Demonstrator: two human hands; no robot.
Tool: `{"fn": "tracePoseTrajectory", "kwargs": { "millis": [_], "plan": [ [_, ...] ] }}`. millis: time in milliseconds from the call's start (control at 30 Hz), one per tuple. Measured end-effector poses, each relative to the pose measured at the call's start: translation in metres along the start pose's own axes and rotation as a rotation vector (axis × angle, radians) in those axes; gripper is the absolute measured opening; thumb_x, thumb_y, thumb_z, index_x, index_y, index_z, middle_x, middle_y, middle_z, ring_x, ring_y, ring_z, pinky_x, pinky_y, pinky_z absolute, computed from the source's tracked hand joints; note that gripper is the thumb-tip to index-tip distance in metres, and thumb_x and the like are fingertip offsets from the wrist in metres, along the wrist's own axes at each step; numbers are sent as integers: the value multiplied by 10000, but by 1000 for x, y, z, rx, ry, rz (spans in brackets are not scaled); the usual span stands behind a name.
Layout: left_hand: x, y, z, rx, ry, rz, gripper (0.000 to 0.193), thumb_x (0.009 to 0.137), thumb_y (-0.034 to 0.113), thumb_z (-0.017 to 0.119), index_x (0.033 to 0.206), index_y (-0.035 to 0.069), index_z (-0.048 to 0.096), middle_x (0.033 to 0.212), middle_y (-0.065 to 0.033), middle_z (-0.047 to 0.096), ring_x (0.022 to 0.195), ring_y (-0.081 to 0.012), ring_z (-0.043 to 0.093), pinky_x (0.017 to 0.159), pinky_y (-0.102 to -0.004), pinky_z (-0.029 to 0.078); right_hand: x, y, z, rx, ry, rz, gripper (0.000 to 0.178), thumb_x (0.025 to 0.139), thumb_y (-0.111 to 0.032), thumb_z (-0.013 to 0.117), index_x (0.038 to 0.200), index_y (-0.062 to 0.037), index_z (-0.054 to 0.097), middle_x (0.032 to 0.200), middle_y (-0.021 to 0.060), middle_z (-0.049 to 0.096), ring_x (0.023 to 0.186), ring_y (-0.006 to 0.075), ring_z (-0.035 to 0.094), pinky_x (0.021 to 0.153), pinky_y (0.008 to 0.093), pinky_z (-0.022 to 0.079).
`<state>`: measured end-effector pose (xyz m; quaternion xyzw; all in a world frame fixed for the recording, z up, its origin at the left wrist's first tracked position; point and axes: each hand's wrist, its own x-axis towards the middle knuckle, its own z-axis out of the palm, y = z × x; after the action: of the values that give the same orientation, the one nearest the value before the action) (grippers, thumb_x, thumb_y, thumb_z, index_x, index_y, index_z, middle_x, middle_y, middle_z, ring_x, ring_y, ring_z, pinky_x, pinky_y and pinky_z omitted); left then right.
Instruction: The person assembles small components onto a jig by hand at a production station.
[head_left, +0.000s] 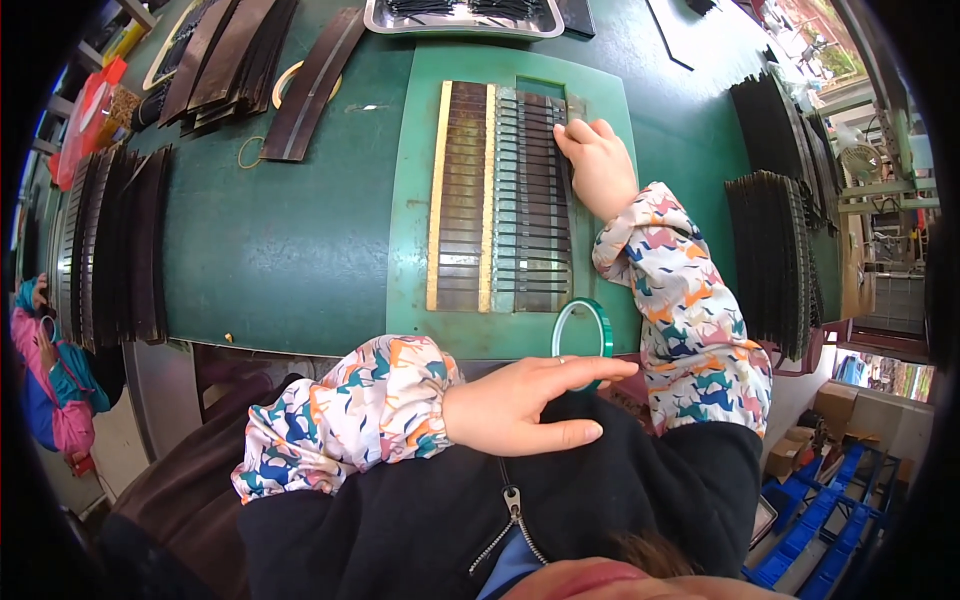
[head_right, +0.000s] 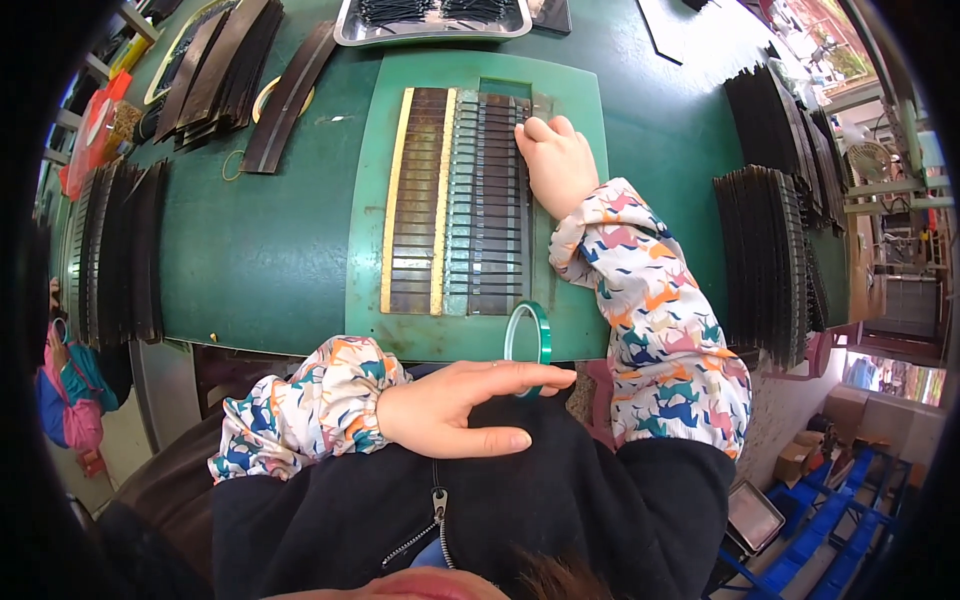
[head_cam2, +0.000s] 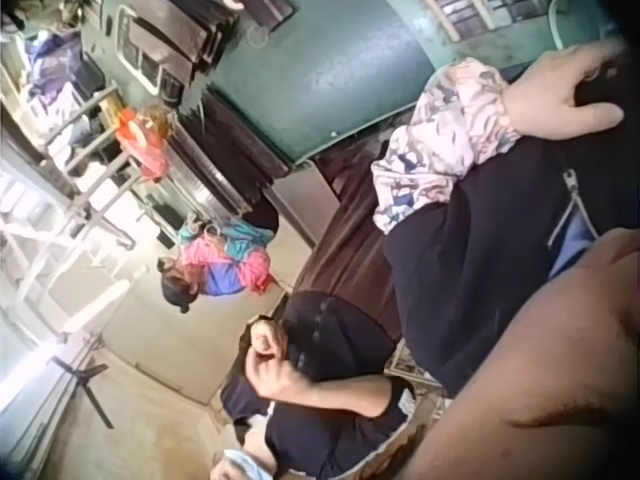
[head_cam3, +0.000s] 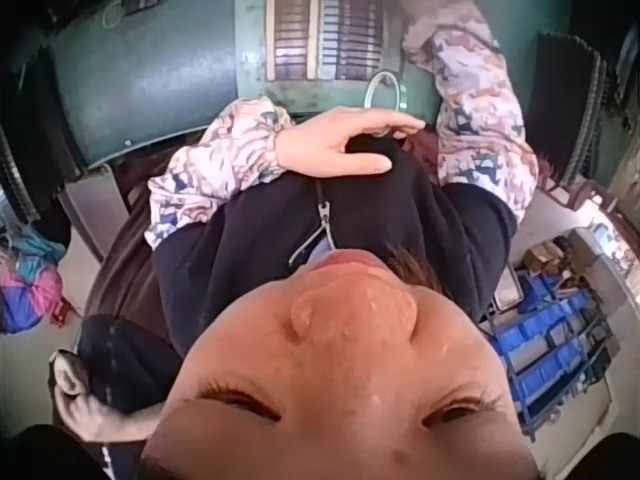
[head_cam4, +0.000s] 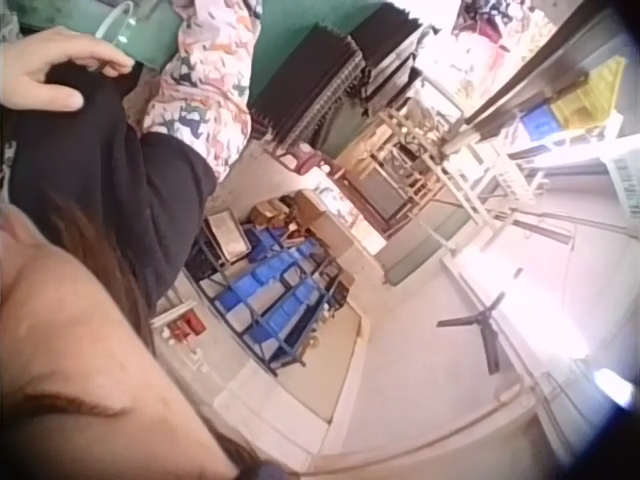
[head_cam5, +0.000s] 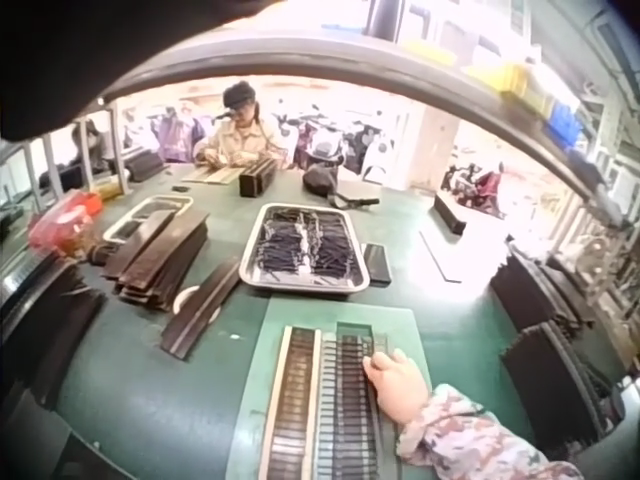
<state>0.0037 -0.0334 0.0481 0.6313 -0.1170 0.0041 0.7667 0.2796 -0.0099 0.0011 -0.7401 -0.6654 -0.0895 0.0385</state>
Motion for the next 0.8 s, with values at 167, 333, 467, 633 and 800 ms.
{"fn": "tracePoseTrajectory", "kwargs": {
  "millis": [167,333,467,633,800],
  "plan": [
    [1,-4,0,11,35,28,589,916,228,621,1415,26,385,1305,-146,533,1180,-257,532,996,-373,413,-16,-8,7,86,51,7,388,741,42,565,1093,-66,685,934,54,590,883,279,530,818,359,477],
    [2,0,-1,-112,21,-34,576,921,229,626,1405,17,396,1309,-131,531,1194,-215,521,1016,-367,403,-14,-5,-8,216,-2,27,397,744,55,558,1106,-54,681,948,61,596,879,291,529,839,351,478],
    [4,-1,-2,-155,7,-50,544,929,205,618,1391,7,408,1320,-120,520,1205,-198,511,1038,-362,387,-31,-15,3,168,73,0,418,740,70,553,1123,-45,674,955,69,596,886,297,527,830,348,477],
    [4,-4,-2,-292,35,-32,499,938,166,601,1371,-7,423,1326,-116,506,1211,-199,503,1052,-357,377,-34,-21,-11,167,12,-31,437,730,88,550,1130,-37,671,960,73,596,885,300,524,820,350,478],
    [5,-1,-5,-272,2,-68,480,940,162,597,1356,-13,435,1312,-116,512,1216,-199,497,1053,-356,378,-44,-29,-6,191,50,18,422,730,85,542,1119,-15,671,933,83,590,880,302,516,816,353,475]
  ]
}}
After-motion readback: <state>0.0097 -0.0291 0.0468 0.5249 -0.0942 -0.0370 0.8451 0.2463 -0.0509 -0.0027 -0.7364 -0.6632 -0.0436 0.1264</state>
